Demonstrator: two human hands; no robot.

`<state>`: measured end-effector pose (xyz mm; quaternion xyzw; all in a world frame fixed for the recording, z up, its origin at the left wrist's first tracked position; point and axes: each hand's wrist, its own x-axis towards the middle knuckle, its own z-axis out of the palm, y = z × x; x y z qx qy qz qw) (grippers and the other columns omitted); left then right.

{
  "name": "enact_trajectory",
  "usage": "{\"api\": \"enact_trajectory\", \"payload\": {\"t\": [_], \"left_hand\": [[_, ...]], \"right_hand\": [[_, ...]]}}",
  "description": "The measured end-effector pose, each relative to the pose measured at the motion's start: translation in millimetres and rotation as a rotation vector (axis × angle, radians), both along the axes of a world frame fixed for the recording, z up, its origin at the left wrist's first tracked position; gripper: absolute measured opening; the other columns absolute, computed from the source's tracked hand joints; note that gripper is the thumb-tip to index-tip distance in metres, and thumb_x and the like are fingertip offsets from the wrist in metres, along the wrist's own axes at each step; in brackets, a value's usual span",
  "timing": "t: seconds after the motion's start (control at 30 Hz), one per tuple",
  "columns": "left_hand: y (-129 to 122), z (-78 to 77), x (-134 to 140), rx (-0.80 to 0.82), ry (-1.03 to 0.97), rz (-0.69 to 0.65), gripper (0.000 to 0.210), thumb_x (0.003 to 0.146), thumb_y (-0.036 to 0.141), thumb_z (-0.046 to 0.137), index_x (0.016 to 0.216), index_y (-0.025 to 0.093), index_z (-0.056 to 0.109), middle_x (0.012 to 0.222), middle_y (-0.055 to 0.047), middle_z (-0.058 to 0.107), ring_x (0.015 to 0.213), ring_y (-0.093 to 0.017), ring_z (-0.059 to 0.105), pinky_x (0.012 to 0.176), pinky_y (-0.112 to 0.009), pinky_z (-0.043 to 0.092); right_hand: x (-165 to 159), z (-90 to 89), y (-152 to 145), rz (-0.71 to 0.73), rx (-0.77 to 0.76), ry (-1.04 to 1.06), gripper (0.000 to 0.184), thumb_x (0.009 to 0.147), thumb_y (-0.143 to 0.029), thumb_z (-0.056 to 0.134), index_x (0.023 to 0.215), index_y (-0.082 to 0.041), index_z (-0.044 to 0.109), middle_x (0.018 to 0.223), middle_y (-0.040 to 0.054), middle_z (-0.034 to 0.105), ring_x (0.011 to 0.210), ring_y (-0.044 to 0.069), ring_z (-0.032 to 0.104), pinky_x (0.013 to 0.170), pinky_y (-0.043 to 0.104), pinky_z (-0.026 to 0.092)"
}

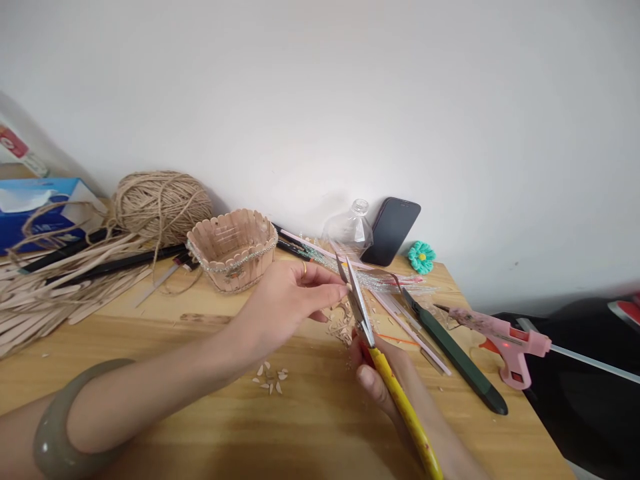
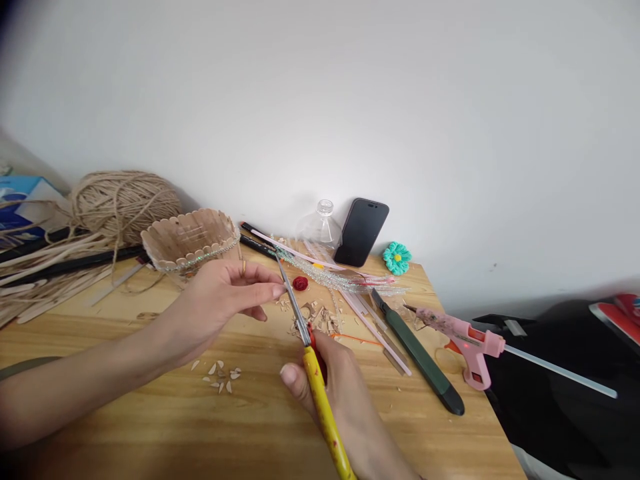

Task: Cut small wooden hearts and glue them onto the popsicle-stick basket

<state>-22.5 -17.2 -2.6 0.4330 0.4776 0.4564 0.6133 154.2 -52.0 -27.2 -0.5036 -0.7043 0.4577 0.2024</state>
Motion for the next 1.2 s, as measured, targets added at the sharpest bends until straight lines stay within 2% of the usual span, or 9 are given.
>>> {"api": "enact_trajectory", "payload": {"t": [0.3, 0.53, 0.97, 1.2], "left_hand": [[0.6, -1.7, 0.5, -0.034, -0.067, -0.009, 0.006, 0.068, 0.024, 0.068, 0.067, 0.018, 0.068, 0.070, 0.001, 0.065, 0.068, -0.011, 0.054, 0.055, -0.018, 0.047], [0.0, -2.8, 1.0, 0.020, -0.030, 0.006, 0.006, 0.069, 0.024, 0.066, 0.068, 0.018, 0.068, 0.069, 0.001, 0.065, 0.066, -0.011, 0.055, 0.056, -0.020, 0.048], [-2.3, 0.4, 2.6, 0.026, -0.009, 0.031, 0.005, 0.068, 0.023, 0.066, 0.068, 0.018, 0.068, 0.068, 0.002, 0.064, 0.065, -0.011, 0.055, 0.055, -0.020, 0.049], [-3.3, 0.9, 1.9, 0.034, 0.010, 0.041, 0.005, 0.069, 0.023, 0.065, 0.068, 0.018, 0.068, 0.068, 0.002, 0.065, 0.065, -0.010, 0.056, 0.055, -0.018, 0.049]], "right_hand": [[-1.8, -3.8, -0.3, -0.073, 0.020, -0.105, 0.059, 0.069, -0.079, 0.034, 0.064, -0.020, 0.036, 0.061, -0.0021, 0.034, 0.057, 0.014, 0.030, 0.051, 0.026, 0.025], [-3.4, -0.4, 0.6, -0.044, 0.015, -0.067, 0.058, 0.070, -0.078, 0.035, 0.067, -0.020, 0.039, 0.063, -0.0017, 0.035, 0.058, 0.014, 0.033, 0.051, 0.026, 0.025], [-2.4, -4.1, -2.1, -0.085, -0.001, -0.057, 0.059, 0.067, -0.080, 0.035, 0.062, -0.021, 0.034, 0.060, -0.0029, 0.029, 0.057, 0.013, 0.026, 0.048, 0.024, 0.022], [-2.5, -4.7, -2.3, -0.092, -0.007, -0.054, 0.056, 0.070, -0.076, 0.038, 0.062, -0.020, 0.035, 0.060, -0.0034, 0.029, 0.056, 0.012, 0.026, 0.048, 0.024, 0.021]]}}
